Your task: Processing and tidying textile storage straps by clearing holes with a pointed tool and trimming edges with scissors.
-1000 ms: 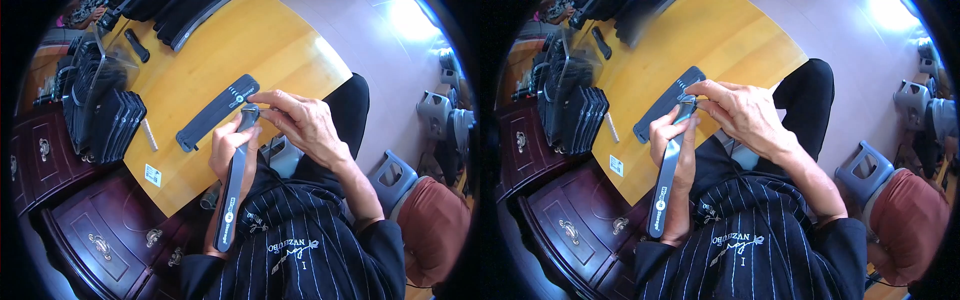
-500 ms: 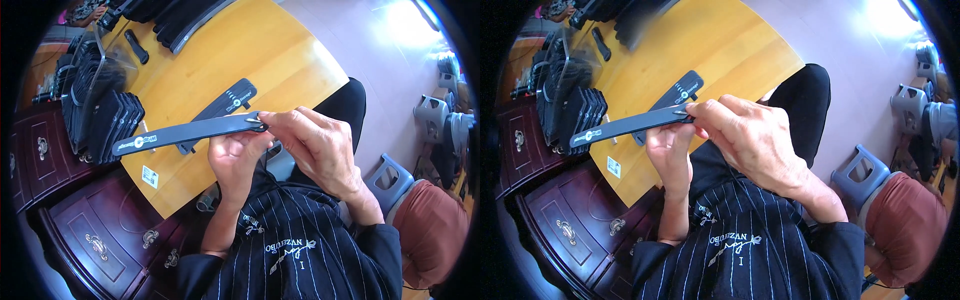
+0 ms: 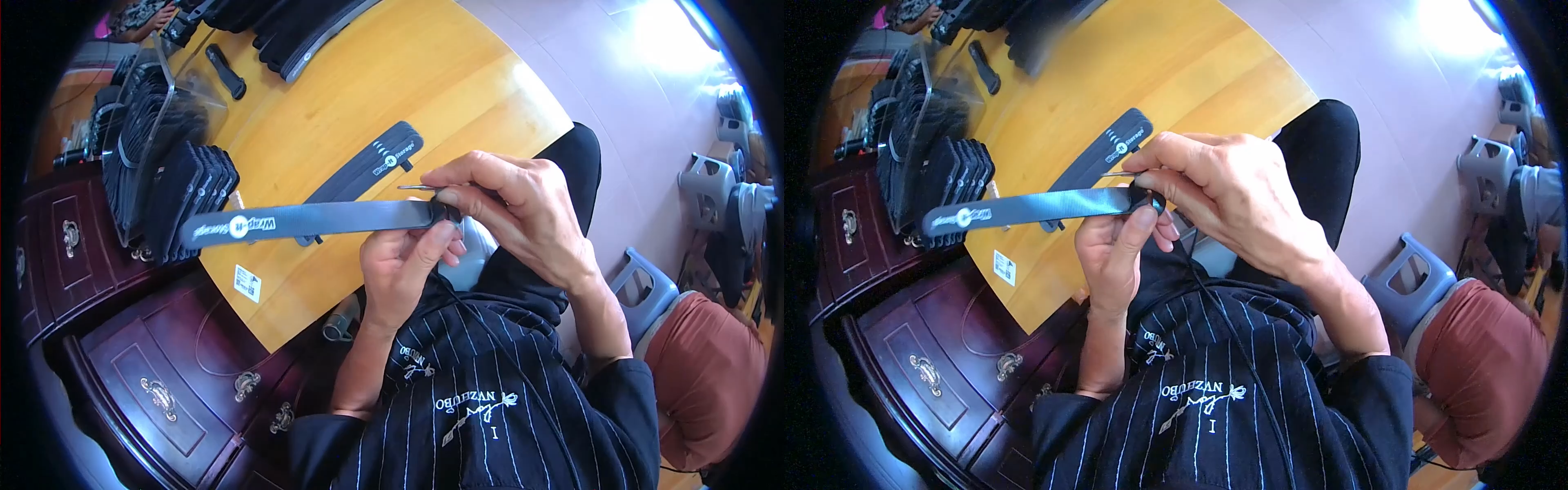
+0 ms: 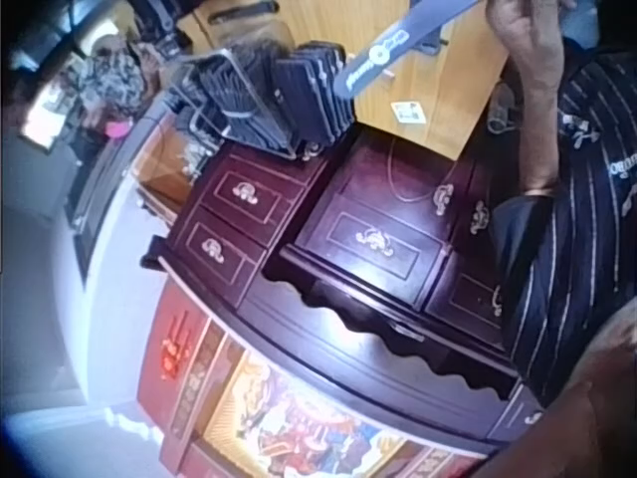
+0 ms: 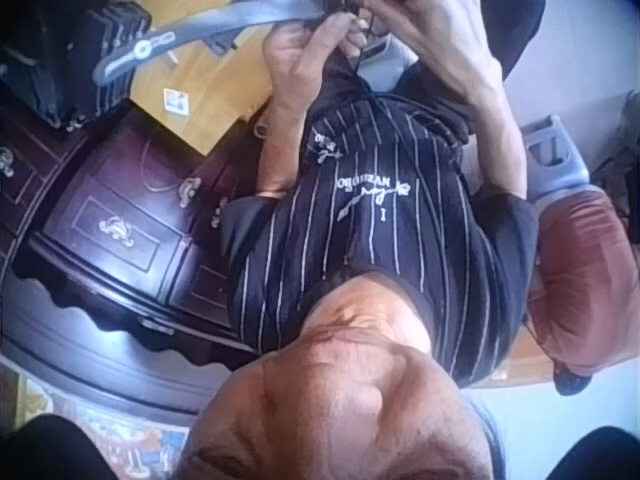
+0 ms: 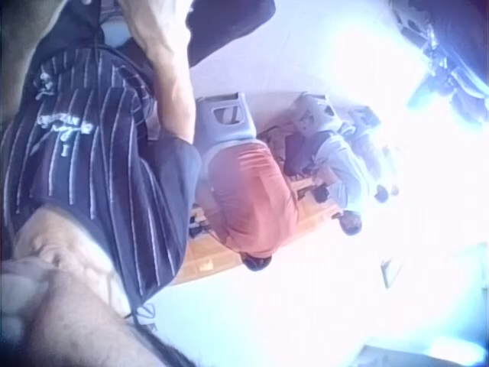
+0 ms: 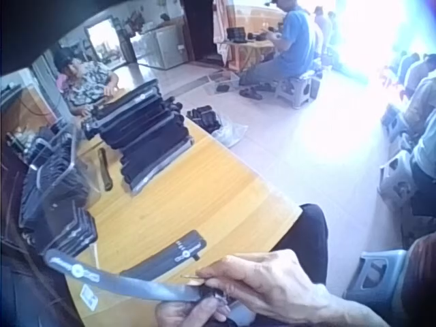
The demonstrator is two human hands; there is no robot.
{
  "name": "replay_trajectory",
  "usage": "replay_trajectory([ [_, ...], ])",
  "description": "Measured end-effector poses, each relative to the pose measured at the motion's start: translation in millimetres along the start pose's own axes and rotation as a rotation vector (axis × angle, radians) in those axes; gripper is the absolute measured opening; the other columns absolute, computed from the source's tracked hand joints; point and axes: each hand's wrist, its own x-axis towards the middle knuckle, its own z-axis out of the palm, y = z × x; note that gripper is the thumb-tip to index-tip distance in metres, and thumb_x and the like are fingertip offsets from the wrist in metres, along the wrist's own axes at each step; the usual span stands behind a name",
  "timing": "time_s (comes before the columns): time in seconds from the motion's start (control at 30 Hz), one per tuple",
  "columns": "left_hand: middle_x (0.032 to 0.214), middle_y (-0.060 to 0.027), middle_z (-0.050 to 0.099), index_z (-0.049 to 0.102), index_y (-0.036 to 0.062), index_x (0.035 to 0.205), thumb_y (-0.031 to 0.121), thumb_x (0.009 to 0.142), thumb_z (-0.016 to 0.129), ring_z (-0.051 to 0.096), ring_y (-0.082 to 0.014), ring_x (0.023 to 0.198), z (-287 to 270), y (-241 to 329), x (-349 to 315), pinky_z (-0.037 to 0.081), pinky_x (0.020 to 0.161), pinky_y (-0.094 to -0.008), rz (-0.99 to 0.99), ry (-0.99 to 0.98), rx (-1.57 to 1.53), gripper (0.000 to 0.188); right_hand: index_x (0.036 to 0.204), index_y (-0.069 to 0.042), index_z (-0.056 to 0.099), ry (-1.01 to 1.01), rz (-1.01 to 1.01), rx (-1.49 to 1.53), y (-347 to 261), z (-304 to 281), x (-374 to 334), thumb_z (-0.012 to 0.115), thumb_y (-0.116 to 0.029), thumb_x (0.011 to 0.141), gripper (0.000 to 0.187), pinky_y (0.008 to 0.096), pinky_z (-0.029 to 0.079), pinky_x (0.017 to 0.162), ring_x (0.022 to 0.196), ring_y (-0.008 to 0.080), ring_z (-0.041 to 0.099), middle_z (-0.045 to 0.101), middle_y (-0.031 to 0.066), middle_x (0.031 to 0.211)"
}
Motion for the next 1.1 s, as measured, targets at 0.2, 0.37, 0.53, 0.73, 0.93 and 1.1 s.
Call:
replay_trajectory([
  [0.2, 0.082, -0.0109, 0.063, 0.058, -0.0049, 0.097, 0.008, 0.092, 0.057, 0.06, -0.0126, 0.067, -8, 7, 3, 0.05, 0.061, -0.0241, 0.015, 0.038, 0.009, 0.013, 0.098, -0.011, 0.065, -0.005, -0.077, -0.044, 4, 10, 17, 0.062, -0.022, 0.088, 0.015, 0.031, 0.049, 0.056, 0.065, 0.0223, 0.066, 0.067, 0.006, 0.075],
  [0.37, 0.082, -0.011, 0.063, 0.057, -0.0041, 0.099, 0.008, 0.093, 0.057, 0.061, -0.0135, 0.067, -17, 15, 6, 0.05, 0.059, -0.0248, 0.007, 0.068, 0.01, 0.014, 0.097, -0.013, 0.066, 0.01, -0.173, -0.088, 3, 17, 31, 0.061, -0.023, 0.087, 0.014, 0.0321, 0.049, 0.056, 0.066, 0.0229, 0.066, 0.066, 0.0045, 0.076],
  [0.53, 0.08, -0.0096, 0.063, 0.057, -0.0035, 0.099, 0.012, 0.093, 0.055, 0.061, -0.0133, 0.066, -21, 20, 5, 0.049, 0.057, -0.0231, -0.024, 0.063, -0.075, 0.016, 0.096, -0.015, 0.065, 0.004, -0.282, -0.146, -2, 17, 43, 0.061, -0.021, 0.087, 0.012, 0.0332, 0.05, 0.055, 0.067, 0.0229, 0.066, 0.065, 0.0028, 0.076],
  [0.73, 0.075, -0.015, 0.06, 0.054, -0.0053, 0.099, 0.014, 0.092, 0.048, 0.061, -0.0224, 0.063, -4, 13, -17, 0.049, 0.054, -0.03, -0.198, -0.097, -0.124, 0.022, 0.093, -0.014, 0.065, 0.053, -0.253, -0.209, 11, 15, 76, 0.061, -0.019, 0.086, 0.009, 0.0336, 0.051, 0.055, 0.067, 0.0234, 0.066, 0.067, 0.0027, 0.078],
  [0.93, 0.104, -0.0192, 0.058, 0.047, -0.0042, 0.114, 0.008, 0.091, 0.039, 0.063, -0.0208, 0.073, -14, 16, 3, 0.051, 0.064, -0.0302, -0.086, 0.054, -0.179, 0.027, 0.097, -0.013, 0.066, 0.071, -0.329, -0.117, -21, 5, 60, 0.064, -0.018, 0.085, 0.014, 0.0309, 0.05, 0.055, 0.065, 0.0237, 0.066, 0.066, 0.0046, 0.078],
  [1.1, 0.083, -0.0105, 0.051, 0.042, 0.0005, 0.109, 0.008, 0.088, 0.037, 0.054, -0.0177, 0.06, -31, 24, 15, 0.045, 0.052, -0.0279, -0.091, 0.051, -0.337, 0.022, 0.107, -0.008, 0.067, -0.077, -0.233, -0.08, -30, 7, 46, 0.064, -0.006, 0.084, 0.024, 0.0317, 0.048, 0.058, 0.065, 0.019, 0.063, 0.065, 0.0073, 0.078],
])
